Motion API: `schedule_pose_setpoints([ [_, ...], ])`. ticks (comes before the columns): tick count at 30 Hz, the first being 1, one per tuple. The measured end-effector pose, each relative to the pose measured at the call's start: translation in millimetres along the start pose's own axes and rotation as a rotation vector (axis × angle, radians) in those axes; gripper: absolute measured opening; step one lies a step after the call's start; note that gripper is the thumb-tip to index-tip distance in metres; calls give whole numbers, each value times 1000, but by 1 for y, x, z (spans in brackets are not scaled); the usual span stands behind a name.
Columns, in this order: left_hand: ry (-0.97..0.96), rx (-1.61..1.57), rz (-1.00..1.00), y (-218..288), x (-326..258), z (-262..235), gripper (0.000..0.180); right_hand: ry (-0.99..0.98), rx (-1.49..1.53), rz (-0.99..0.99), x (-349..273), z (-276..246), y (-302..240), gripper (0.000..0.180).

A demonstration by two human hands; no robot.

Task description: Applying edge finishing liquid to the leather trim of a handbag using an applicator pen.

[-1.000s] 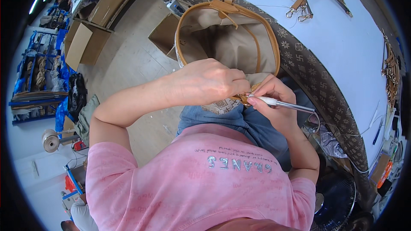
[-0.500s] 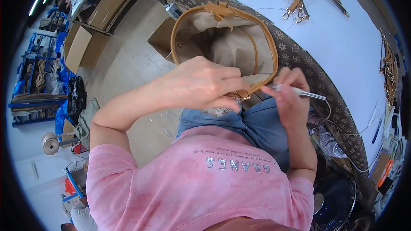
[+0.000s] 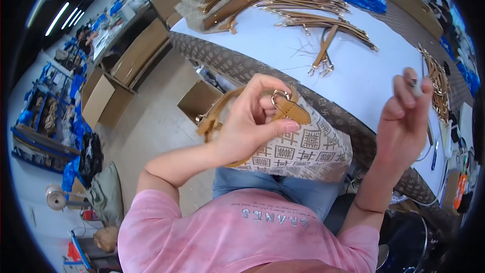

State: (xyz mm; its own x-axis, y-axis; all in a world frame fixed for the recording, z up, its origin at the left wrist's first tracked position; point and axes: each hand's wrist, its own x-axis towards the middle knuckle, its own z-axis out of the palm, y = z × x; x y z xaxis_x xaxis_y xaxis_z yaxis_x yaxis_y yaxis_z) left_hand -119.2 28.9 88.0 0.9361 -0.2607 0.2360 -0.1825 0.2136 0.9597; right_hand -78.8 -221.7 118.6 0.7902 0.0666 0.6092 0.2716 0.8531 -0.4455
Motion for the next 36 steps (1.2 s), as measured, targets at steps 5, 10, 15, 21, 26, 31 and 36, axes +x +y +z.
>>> schedule_pose_setpoints([
  [5, 6, -40, -55, -50, -11, -3, 42, 4, -70, 245, -29, 0, 39, 16],
  [10, -133, 215, -275, -55, -10, -31, 37, 139, -79, 393, -62, -25, 78, 10],
  [15, -419, 1145, 196, -47, 0, -62, 32, 197, -8, 525, -69, -40, 96, 6],
  [21, -405, 1237, 651, -57, 10, -71, 21, 191, -94, 579, -75, -50, 101, 4],
  [26, -347, 975, 565, -69, 12, -70, 17, 225, -300, 623, -80, -46, 103, 7],
  [31, -313, 739, 288, -68, 9, -67, 12, 180, -514, 631, -82, -46, 103, 11],
  [36, -264, 631, 154, -68, 10, -65, 7, 96, -668, 592, -84, -40, 103, 12],
])
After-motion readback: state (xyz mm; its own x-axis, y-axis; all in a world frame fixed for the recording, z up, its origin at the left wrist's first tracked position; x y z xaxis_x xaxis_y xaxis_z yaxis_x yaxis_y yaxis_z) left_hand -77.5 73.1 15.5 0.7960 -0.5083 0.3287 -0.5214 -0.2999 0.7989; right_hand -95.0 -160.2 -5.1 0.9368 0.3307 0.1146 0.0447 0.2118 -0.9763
